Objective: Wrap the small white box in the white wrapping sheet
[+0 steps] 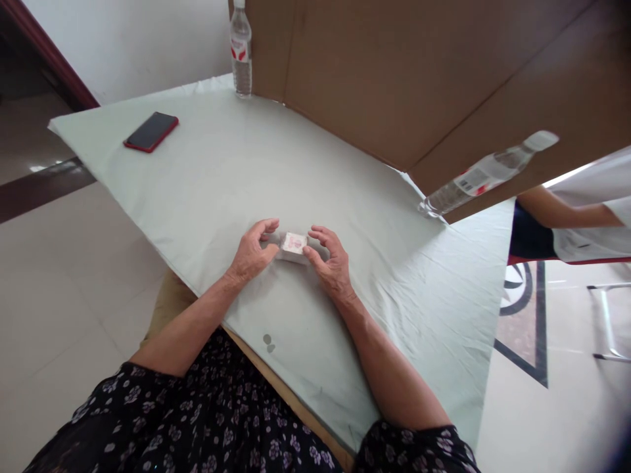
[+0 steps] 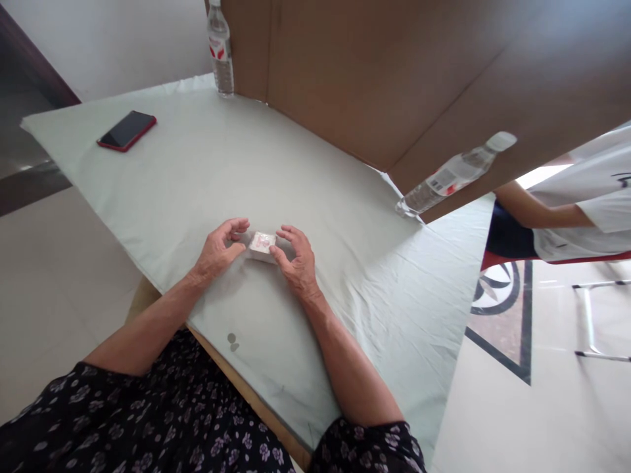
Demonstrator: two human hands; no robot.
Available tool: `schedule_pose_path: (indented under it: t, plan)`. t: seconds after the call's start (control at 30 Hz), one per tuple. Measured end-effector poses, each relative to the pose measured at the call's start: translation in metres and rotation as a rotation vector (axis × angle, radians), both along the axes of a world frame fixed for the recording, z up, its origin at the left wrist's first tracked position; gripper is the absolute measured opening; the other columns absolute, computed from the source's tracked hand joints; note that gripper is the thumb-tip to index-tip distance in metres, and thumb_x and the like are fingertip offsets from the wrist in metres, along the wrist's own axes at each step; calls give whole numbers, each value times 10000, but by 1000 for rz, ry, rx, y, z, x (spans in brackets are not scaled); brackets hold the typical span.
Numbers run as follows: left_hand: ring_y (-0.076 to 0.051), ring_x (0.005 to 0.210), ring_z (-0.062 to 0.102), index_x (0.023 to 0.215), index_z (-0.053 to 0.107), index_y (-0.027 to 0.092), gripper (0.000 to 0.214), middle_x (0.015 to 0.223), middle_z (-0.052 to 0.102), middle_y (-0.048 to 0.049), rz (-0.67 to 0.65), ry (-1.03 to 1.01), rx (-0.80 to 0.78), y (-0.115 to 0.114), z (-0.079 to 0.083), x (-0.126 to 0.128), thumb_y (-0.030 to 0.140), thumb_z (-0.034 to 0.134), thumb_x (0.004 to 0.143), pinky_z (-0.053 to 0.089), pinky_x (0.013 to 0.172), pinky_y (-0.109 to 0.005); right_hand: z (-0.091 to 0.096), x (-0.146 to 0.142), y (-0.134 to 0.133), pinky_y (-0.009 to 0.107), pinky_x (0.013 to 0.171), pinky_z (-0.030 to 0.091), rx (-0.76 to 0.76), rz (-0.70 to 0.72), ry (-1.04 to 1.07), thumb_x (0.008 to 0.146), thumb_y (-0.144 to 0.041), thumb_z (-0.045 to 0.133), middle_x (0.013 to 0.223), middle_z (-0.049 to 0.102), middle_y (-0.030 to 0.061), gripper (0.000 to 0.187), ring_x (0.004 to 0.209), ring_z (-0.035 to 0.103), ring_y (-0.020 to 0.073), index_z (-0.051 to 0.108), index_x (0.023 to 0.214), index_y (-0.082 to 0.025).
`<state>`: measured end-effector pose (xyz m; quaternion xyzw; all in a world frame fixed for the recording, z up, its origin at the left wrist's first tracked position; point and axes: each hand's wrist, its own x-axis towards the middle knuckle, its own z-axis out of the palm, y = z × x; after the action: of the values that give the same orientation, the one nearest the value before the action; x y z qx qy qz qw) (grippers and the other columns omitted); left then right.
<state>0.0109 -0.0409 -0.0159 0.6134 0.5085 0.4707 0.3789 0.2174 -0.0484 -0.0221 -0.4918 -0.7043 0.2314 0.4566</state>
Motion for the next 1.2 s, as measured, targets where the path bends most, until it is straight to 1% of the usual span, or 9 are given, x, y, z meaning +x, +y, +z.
schedule_pose_path:
  t: [0.13, 0.27, 0.4, 0.57, 0.73, 0.83, 0.97, 1.1, 1.2]
  plan:
    - [-296, 1269, 605, 1351, 571, 141, 644, 1366, 637, -156, -78, 18, -4, -2, -1, 0, 167, 585, 707, 495, 1088, -480, 7, 0, 3, 525, 1120, 448, 45, 29, -41, 904, -457, 673, 1312, 672, 105, 240, 1266, 609, 283, 721, 1058, -279]
    - [-277, 1233, 621, 1404, 535, 160, 687, 1341, 648, -143, -143, 17, -3, -2, -5, 0, 185, 616, 723, 486, 1106, -474, 13, 0, 7, 542, 1090, 460, 50, 62, -166, 905, -456, 669, 1306, 687, 80, 209, 1256, 617, 292, 739, 1029, -303]
    - [-279, 1230, 621, 1412, 527, 153, 679, 1348, 637, -154, -149, 25, 20, -3, -5, 2, 206, 633, 743, 482, 1112, -474, 19, -2, 14, 546, 1045, 461, 99, 83, -312, 921, -419, 652, 1325, 685, 72, 178, 1235, 622, 304, 751, 1014, -303]
    - [-288, 1226, 618, 1396, 534, 134, 655, 1351, 633, -170, -143, 76, 32, -4, 0, 4, 210, 634, 753, 496, 1093, -472, 25, -10, 25, 555, 1022, 411, 177, 110, -434, 953, -326, 589, 1285, 715, 67, 173, 1153, 639, 313, 751, 912, -282]
    - [-276, 1208, 625, 1369, 554, 162, 586, 1337, 642, -152, -101, 87, 29, -5, -1, 7, 281, 649, 802, 493, 1085, -458, 26, -14, 34, 535, 1050, 375, 137, 124, -400, 991, -294, 466, 1257, 723, 88, 250, 1153, 639, 299, 688, 885, -253]
    - [-288, 1245, 600, 1366, 554, 169, 558, 1350, 629, -159, -60, 113, 33, -6, 0, 8, 388, 645, 860, 475, 1092, -472, 27, -14, 35, 497, 1036, 404, 131, 116, -376, 993, -288, 448, 1247, 727, 92, 226, 1171, 645, 282, 652, 905, -248]
    - [-310, 1253, 588, 1419, 512, 174, 637, 1340, 638, -169, -81, 167, -7, -10, 5, 10, 443, 667, 863, 462, 1089, -501, 34, -14, 32, 457, 994, 450, 174, 105, -358, 1002, -275, 460, 1233, 735, 83, 174, 1159, 660, 259, 613, 920, -255]
    - [-345, 1287, 566, 1470, 464, 180, 762, 1410, 595, -173, -132, 189, -75, -12, 9, 11, 410, 736, 796, 438, 1110, -532, 50, -14, 32, 448, 990, 464, 204, 104, -330, 1022, -294, 457, 1237, 729, 83, 164, 1163, 662, 251, 595, 941, -256]
    - [-337, 1265, 583, 1500, 426, 186, 824, 1396, 602, -161, -201, 168, -61, -11, 9, 11, 328, 751, 756, 451, 1103, -518, 65, -11, 42, 471, 1010, 457, 208, 94, -318, 1029, -336, 456, 1268, 707, 89, 181, 1179, 648, 264, 602, 958, -257]
